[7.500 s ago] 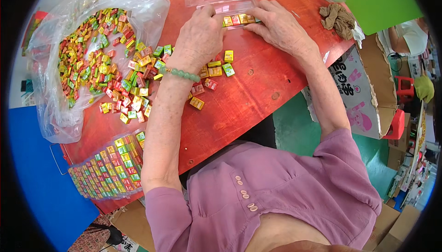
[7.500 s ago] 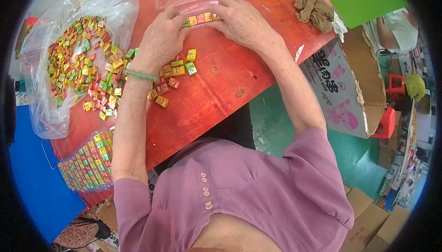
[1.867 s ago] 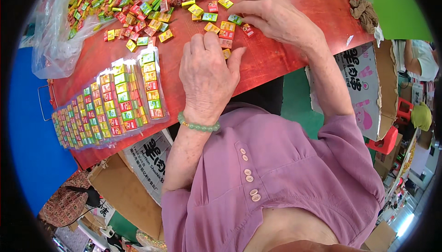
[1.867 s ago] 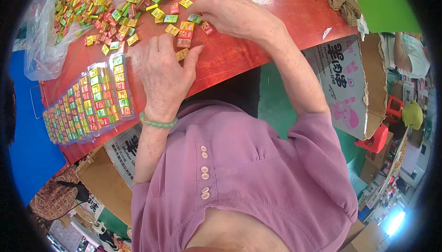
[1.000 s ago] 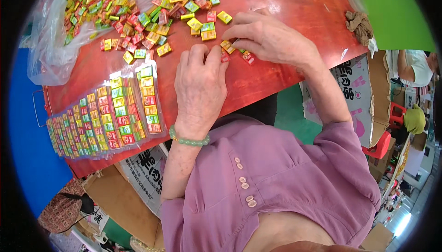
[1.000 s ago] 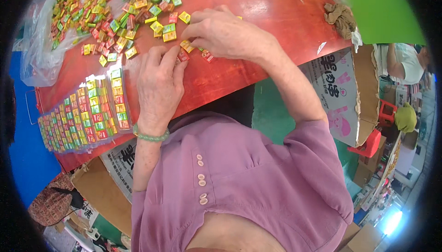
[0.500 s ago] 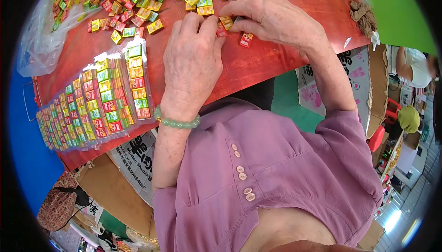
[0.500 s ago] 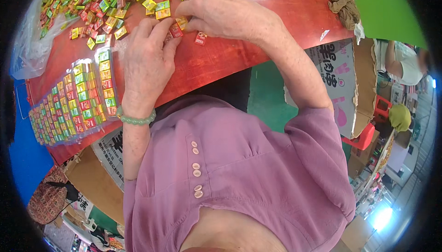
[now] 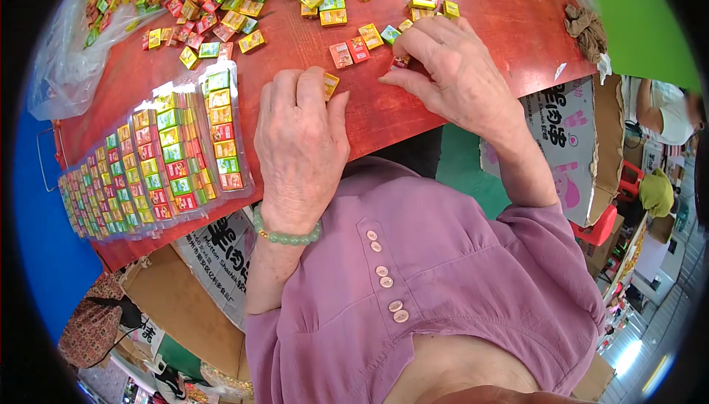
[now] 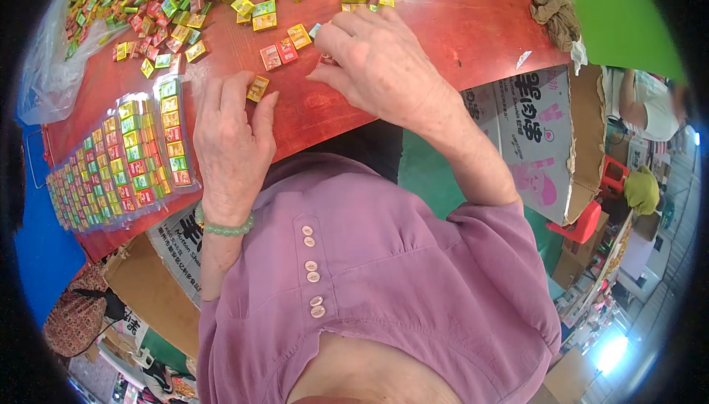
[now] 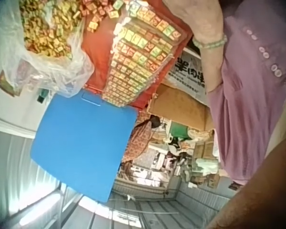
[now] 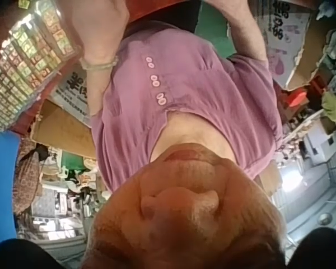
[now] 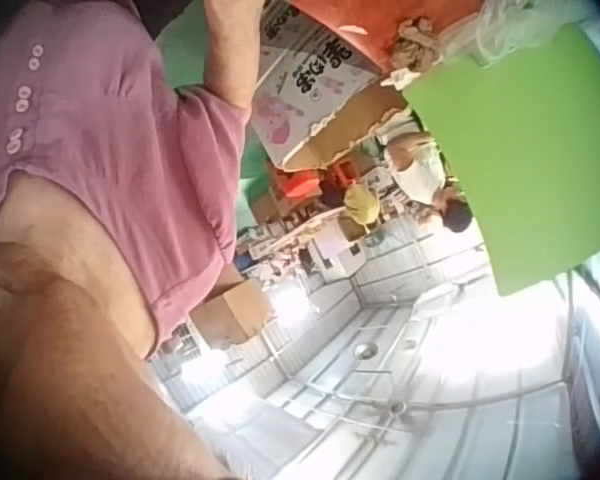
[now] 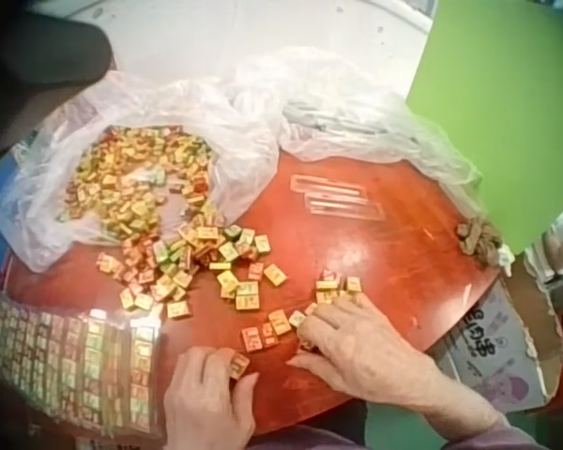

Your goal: The person is sorting and packaging small colorful square items into clear plastic sleeves on a work table.

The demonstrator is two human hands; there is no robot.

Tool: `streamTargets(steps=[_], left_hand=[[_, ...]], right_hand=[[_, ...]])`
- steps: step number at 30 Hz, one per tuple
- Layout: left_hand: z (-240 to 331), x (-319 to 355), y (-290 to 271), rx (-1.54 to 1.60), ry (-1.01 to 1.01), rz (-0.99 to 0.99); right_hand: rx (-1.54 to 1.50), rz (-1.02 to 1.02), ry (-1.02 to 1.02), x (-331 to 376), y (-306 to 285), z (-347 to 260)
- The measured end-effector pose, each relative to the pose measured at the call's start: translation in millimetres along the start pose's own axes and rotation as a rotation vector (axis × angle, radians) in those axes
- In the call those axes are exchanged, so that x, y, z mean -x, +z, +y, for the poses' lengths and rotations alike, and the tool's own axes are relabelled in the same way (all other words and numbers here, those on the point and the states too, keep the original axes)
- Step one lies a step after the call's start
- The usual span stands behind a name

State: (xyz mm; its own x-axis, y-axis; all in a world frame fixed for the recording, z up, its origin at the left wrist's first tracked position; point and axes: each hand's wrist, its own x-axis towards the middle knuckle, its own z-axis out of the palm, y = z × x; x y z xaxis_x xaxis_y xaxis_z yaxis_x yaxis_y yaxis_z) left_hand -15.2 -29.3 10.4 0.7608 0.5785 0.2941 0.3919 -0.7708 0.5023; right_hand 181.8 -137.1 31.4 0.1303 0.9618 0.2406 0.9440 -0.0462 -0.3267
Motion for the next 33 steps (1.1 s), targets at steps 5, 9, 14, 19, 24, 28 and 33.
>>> streamTargets(steps=[5,9,14,19,24,28,33], left_hand=[[-2,0,1,-0.011,-0.021,0.020],[-2,0,0,-0.052,-0.023,0.010],[-4,-4,2,-0.030,-0.066,0.035],[-4,-10,3,-0.060,-0.056,0.058],[-7,-14,1,-0.056,-0.075,0.048],[-8,-22,2,-0.013,-0.038,0.043],[-9,-26,-5,0.078,0.010,0.013]], right_hand=[[-0.073,-0.035,0.077,6,-5,2],[-0.198,-0.044,0.233,3,-12,6],[-0.086,-0.056,0.120,-7,-12,19],[-0.037,-0.073,0.123,-9,-14,30],[-0.088,-0.146,0.106,-19,-17,24],[-0.108,-0.153,0.058,-21,-16,26],[-0.205,-0.231,0.102,-27,-14,27]])
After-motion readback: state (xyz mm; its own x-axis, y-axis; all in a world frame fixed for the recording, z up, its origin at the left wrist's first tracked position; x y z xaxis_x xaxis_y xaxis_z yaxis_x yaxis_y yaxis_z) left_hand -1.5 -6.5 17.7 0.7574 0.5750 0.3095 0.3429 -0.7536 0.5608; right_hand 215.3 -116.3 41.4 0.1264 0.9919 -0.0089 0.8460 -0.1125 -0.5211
